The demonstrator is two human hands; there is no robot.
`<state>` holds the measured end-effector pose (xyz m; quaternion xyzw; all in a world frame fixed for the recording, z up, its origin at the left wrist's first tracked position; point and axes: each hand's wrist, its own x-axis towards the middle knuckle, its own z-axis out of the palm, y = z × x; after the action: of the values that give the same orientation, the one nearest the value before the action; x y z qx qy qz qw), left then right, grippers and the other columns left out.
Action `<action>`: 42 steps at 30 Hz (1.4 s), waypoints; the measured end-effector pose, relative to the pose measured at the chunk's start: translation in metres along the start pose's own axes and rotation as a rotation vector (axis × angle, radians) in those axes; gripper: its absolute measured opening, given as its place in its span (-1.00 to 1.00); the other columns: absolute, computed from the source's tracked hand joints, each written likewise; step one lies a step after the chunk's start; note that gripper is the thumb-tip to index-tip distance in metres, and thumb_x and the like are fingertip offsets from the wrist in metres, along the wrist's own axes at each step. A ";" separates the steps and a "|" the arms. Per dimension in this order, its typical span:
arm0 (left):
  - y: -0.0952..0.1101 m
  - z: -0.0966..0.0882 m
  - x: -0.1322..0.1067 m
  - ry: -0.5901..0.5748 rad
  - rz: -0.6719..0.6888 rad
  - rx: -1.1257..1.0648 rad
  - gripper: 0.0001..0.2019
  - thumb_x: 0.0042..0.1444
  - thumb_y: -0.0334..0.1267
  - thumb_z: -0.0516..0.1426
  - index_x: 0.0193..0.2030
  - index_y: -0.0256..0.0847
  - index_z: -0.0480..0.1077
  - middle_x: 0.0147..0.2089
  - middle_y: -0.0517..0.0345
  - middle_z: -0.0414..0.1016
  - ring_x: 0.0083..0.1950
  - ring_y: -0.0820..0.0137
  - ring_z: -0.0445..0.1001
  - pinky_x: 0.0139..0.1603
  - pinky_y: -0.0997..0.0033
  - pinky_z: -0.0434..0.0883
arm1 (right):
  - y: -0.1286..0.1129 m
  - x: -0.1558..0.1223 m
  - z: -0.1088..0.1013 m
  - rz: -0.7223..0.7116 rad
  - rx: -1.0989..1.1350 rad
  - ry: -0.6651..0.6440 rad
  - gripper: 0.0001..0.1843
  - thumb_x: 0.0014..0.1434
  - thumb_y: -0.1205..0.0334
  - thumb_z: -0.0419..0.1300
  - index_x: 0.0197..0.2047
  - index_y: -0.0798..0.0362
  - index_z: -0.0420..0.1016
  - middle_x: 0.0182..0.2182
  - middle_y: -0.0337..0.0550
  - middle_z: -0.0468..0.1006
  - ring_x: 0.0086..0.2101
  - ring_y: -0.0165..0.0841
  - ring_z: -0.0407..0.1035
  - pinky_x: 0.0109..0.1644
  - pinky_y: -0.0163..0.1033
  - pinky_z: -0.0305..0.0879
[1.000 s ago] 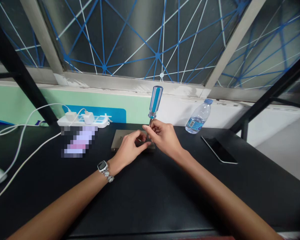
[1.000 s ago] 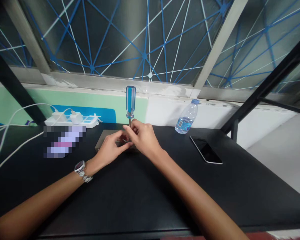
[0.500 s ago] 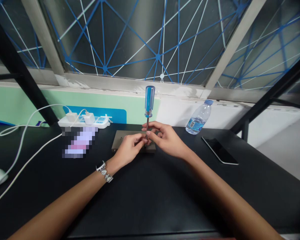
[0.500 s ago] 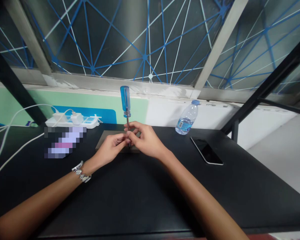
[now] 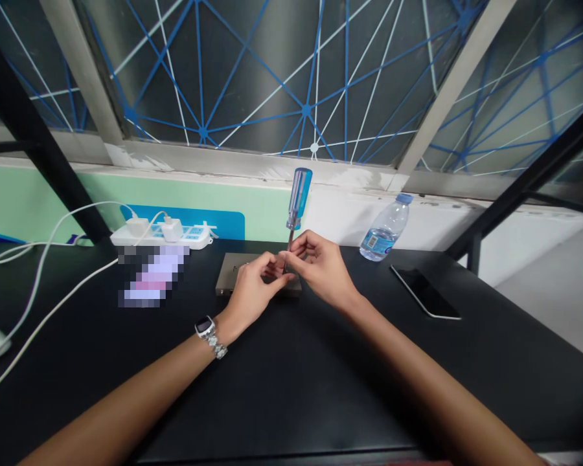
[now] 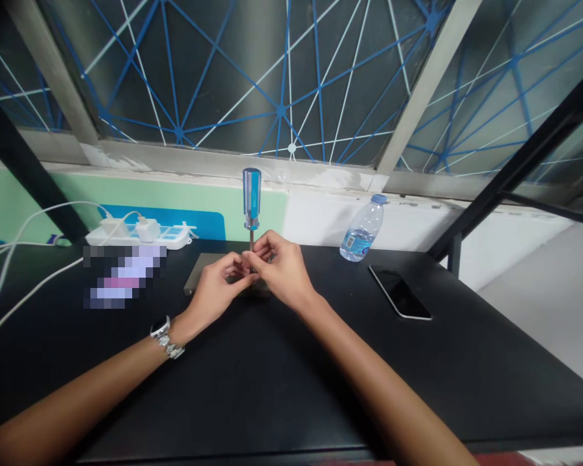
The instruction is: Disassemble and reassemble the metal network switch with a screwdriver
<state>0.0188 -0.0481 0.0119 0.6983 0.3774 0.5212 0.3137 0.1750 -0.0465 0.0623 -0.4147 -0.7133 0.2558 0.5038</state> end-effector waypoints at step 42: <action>0.003 0.000 -0.002 -0.060 -0.018 0.044 -0.85 0.15 -0.24 0.22 -0.18 -0.23 0.43 -0.32 0.12 0.55 -0.31 0.34 0.52 -0.24 0.39 0.44 | 0.002 0.000 0.004 0.125 0.162 -0.014 -0.71 0.06 0.05 0.36 -0.42 0.08 0.42 -0.52 -0.21 0.52 -0.56 -0.41 0.40 -0.49 -0.31 0.35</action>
<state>0.0192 -0.0513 0.0134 0.7168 0.3856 0.4887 0.3142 0.1720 -0.0452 0.0588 -0.4144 -0.6667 0.3464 0.5135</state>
